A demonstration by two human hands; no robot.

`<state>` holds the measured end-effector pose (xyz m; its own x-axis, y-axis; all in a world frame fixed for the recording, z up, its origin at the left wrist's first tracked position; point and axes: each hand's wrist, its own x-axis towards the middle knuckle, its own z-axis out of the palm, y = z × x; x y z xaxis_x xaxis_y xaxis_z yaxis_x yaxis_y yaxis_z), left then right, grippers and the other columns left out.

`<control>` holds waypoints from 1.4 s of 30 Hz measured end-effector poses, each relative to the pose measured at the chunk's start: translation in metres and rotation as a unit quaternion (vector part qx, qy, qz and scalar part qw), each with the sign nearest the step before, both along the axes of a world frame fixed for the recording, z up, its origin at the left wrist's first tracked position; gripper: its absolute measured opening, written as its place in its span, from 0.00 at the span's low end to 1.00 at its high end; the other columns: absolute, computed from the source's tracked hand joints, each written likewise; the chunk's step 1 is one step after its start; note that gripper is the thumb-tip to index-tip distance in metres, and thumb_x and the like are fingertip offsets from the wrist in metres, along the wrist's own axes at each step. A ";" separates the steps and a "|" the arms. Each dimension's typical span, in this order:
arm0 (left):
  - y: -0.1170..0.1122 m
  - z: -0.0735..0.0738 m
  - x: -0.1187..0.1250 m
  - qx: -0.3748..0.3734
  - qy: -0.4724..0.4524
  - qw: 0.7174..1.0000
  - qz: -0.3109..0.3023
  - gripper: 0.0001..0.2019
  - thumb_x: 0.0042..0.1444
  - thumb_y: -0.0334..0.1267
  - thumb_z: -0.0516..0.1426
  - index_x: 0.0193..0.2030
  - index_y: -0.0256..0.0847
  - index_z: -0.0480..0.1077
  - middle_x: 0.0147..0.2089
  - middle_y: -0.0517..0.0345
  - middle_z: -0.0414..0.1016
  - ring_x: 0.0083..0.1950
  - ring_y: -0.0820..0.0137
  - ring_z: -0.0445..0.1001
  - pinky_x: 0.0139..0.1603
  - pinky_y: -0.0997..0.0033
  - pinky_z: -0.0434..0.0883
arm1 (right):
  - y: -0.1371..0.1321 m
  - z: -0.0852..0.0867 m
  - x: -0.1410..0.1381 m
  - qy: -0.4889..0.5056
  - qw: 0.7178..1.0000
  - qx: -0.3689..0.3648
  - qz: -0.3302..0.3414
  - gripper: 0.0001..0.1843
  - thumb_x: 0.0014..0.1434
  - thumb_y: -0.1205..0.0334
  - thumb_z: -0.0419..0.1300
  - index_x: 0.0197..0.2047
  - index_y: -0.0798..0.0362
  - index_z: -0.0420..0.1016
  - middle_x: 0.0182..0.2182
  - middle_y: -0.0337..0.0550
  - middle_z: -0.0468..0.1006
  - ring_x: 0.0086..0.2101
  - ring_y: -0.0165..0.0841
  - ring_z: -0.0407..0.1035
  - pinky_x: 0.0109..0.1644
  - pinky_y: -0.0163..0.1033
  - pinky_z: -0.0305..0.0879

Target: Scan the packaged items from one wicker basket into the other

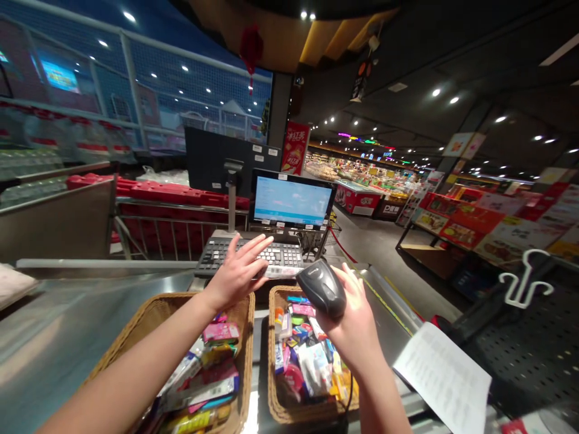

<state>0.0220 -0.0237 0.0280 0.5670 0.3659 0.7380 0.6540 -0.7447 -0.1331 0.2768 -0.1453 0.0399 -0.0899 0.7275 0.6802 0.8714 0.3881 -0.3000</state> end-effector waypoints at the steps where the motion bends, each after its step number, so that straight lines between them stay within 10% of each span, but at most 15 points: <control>1: 0.001 0.003 -0.004 0.004 -0.004 1.000 0.007 0.05 0.58 0.40 0.58 0.38 0.43 0.73 0.70 0.48 0.60 0.71 0.56 0.58 0.74 0.43 0.37 | 0.001 0.001 -0.003 -0.003 1.000 0.001 0.005 0.27 0.55 0.65 0.60 0.59 0.49 0.67 0.59 0.51 0.69 0.66 0.55 0.52 0.66 0.70 0.48; 42: -0.011 0.011 -0.129 -0.008 -0.021 0.990 0.141 0.06 0.61 0.39 0.56 0.41 0.44 0.74 0.71 0.48 0.57 0.71 0.55 0.57 0.72 0.40 0.38 | 0.008 -0.001 -0.121 -0.047 0.988 -0.088 0.122 0.28 0.48 0.71 0.57 0.55 0.52 0.72 0.60 0.54 0.67 0.67 0.55 0.48 0.66 0.74 0.41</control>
